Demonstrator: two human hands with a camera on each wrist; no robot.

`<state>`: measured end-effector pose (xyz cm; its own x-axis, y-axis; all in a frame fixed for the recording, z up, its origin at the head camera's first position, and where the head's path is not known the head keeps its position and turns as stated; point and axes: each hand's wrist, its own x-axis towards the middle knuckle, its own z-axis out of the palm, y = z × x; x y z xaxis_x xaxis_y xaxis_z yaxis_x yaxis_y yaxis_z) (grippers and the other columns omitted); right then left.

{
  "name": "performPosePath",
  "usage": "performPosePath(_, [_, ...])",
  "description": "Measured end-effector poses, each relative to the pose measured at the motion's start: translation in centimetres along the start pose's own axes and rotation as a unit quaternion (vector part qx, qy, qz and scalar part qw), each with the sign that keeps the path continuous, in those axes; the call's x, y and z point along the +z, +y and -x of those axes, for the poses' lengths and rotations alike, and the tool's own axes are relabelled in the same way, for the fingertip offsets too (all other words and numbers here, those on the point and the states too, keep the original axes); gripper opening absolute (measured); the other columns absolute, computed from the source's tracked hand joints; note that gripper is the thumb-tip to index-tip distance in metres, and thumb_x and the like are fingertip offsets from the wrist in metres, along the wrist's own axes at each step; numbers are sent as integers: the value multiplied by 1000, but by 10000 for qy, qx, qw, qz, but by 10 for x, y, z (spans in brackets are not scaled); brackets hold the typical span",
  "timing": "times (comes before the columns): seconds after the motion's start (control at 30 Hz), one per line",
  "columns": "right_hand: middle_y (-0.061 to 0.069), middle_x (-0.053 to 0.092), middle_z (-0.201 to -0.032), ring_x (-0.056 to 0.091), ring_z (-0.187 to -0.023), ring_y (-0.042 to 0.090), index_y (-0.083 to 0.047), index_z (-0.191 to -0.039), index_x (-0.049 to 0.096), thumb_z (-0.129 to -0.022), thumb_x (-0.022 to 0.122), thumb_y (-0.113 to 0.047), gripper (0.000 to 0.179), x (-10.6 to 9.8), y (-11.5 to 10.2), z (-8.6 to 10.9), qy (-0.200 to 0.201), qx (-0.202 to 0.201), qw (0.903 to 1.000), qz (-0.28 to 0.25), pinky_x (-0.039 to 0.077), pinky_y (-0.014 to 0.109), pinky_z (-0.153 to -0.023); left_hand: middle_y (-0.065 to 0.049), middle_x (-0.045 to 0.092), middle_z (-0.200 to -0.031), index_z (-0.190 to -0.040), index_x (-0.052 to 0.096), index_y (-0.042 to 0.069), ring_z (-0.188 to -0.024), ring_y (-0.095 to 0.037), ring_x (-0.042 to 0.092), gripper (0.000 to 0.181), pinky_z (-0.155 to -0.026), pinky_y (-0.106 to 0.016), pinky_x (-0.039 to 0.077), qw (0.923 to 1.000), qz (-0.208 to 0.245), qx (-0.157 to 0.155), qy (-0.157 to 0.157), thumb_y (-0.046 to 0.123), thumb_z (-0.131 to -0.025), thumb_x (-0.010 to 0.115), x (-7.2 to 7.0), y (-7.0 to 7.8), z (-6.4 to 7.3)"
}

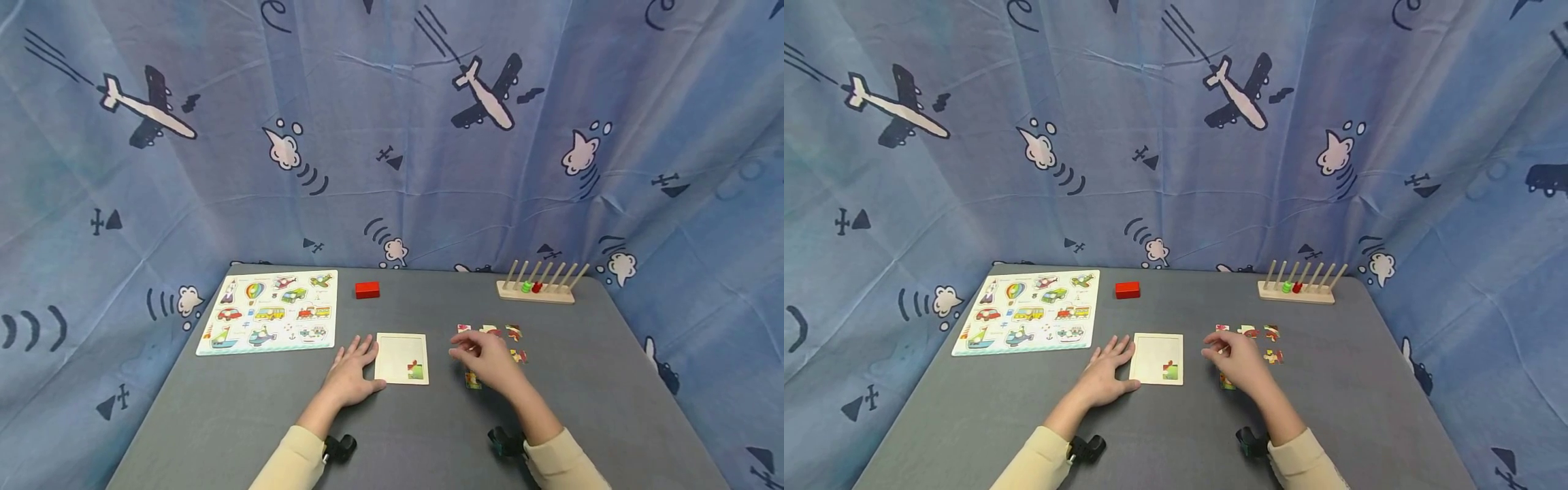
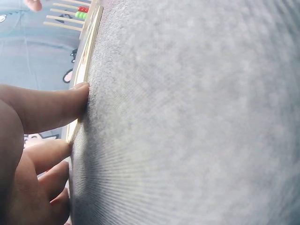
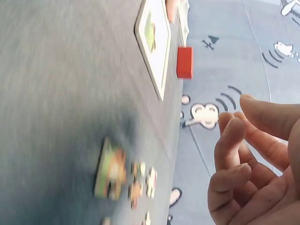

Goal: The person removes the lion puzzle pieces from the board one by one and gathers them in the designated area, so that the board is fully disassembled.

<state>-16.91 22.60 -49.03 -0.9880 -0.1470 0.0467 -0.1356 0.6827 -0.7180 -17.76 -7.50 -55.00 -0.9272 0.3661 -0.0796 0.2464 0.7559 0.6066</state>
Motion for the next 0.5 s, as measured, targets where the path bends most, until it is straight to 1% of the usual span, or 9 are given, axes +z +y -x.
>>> performPosePath(0.27, [-2,68,-81,58,-63,11,-6,-106,75,-90,76,-15,19,29,-10,-8,-299,116,9990,-317,48,25,-56,-10,30,-165,-153,43,7,-156,-34,18,81,-125,-59,12,10000,9,19,-6,37,-86,78,-1,1,1])
performPosePath(0.37, [-2,68,-80,57,-62,11,-6,-106,75,-90,76,-15,18,40,-11,-11,-401,58,9983,-419,47,24,-55,-9,30,-165,-154,43,8,-156,-34,18,81,-125,-59,12,10000,-6,25,-9,38,-87,78,-1,0,0])
performPosePath(0.5, [-2,67,-78,55,-61,11,-5,-105,74,-90,76,-13,18,53,-11,-14,-499,-122,9974,-496,46,24,-53,-9,30,-165,-154,43,8,-156,-34,18,81,-125,-58,12,10000,-21,7,-5,38,-87,78,0,0,0])
